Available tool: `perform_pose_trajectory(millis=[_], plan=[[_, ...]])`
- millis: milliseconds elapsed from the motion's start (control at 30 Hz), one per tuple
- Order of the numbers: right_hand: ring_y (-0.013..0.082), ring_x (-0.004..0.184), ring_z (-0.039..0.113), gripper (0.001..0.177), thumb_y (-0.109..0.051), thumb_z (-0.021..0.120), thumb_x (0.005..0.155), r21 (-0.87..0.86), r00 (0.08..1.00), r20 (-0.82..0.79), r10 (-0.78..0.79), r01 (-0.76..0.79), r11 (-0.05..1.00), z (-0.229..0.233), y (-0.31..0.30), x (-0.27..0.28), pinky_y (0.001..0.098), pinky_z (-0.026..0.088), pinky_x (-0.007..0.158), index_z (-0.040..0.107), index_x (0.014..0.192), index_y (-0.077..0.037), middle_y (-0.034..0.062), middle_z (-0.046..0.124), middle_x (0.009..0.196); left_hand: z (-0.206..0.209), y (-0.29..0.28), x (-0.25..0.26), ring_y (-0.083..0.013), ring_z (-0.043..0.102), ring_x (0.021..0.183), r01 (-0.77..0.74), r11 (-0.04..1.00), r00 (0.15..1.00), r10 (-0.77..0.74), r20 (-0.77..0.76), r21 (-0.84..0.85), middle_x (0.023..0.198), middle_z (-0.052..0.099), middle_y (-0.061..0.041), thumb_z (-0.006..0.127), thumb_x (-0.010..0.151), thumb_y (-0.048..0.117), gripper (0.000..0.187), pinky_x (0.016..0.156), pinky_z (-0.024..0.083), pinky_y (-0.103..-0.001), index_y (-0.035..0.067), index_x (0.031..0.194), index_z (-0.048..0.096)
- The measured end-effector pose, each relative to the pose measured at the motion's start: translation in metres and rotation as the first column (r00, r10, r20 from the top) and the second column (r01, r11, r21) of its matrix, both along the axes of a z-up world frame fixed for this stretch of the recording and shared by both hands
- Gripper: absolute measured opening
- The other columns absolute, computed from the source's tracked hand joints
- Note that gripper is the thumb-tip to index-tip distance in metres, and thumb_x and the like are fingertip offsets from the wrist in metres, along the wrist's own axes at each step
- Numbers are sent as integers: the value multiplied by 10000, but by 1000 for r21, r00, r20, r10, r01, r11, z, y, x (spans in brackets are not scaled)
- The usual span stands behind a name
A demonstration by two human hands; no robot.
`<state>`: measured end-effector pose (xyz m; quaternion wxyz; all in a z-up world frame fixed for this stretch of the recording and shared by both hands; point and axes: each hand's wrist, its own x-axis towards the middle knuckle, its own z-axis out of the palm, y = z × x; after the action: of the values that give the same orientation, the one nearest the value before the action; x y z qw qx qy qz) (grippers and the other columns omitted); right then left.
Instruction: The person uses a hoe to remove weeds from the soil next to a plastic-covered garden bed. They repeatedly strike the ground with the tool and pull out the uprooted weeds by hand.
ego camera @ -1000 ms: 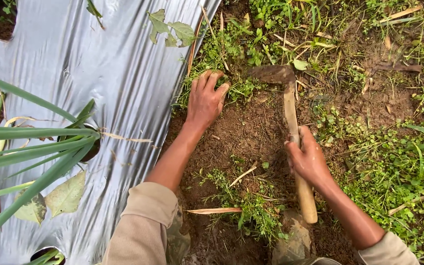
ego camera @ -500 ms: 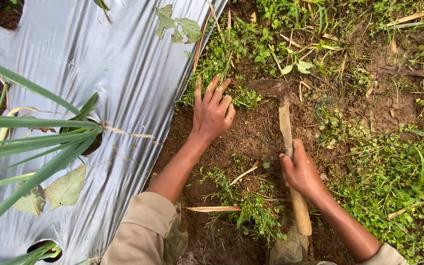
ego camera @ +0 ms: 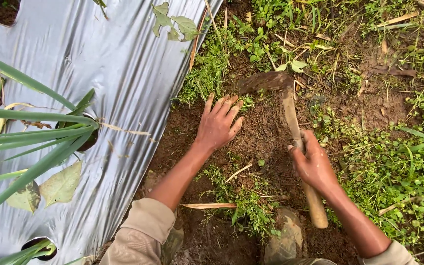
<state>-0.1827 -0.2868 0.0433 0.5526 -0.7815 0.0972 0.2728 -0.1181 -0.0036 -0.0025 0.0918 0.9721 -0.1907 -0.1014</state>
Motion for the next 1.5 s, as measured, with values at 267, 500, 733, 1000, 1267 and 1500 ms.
perform_pose_trajectory(millis=[267, 500, 733, 1000, 1267, 1500], plan=[[158, 509, 537, 170, -24, 409, 1068, 130, 935, 162, -314, 296, 946, 18, 11, 25, 292, 507, 406, 384, 1234, -6, 81, 520, 727, 0, -4, -7, -298, 509, 1416, -61, 997, 998, 61, 11, -41, 1432, 612, -124, 458, 1056, 436, 473, 1255, 186, -604, 167, 1417, 604], [245, 413, 551, 213, 6, 472, 1024, -11, 987, -65, -146, 145, 989, -15, -3, -16, 372, 502, 373, 448, 1230, 55, 169, 592, 640, -18, -3, -12, -311, 578, 1339, -54, 989, 993, 67, 98, -137, 1328, 664, -143, 478, 1049, 393, 437, 1238, 221, -615, 153, 1382, 629], [159, 532, 534, 176, -7, 391, 1066, 106, 936, 131, -326, 314, 944, -7, 9, 8, 280, 505, 417, 369, 1240, -29, 95, 541, 761, -21, -3, -14, -314, 672, 1191, -72, 961, 982, 116, 150, -268, 1174, 719, -173, 509, 1038, 347, 366, 1198, 338, -588, 108, 1230, 708], [555, 1361, 434, 431, -101, 451, 1000, -103, 977, -128, 172, -185, 977, -23, 23, -51, 751, 377, 1061, 382, 1383, 85, 427, 432, 1438, -29, -1, -12, -329, 555, 1357, -57, 958, 987, 96, 126, -279, 1405, 605, -172, 494, 1039, 321, 386, 1184, 398, -535, 93, 1299, 666], [209, 495, 539, 165, -5, 431, 1065, 1, 986, 78, -149, 149, 989, 0, -6, 5, 330, 496, 399, 418, 1228, 21, 142, 563, 696, -56, 11, -34, -326, 636, 1246, -26, 936, 986, 82, 145, -352, 1276, 671, -178, 494, 1062, 311, 359, 1100, 485, -487, 67, 1228, 697], [266, 490, 600, 153, -19, 451, 1033, -76, 981, -43, 188, -191, 979, -25, 11, -25, 415, 563, 417, 429, 1177, 27, 193, 625, 708, -76, 15, -47, -282, 656, 1214, -37, 897, 979, 122, 166, -440, 1250, 681, -141, 543, 1046, 268, 290, 1058, 528, -419, 92, 1210, 705]])
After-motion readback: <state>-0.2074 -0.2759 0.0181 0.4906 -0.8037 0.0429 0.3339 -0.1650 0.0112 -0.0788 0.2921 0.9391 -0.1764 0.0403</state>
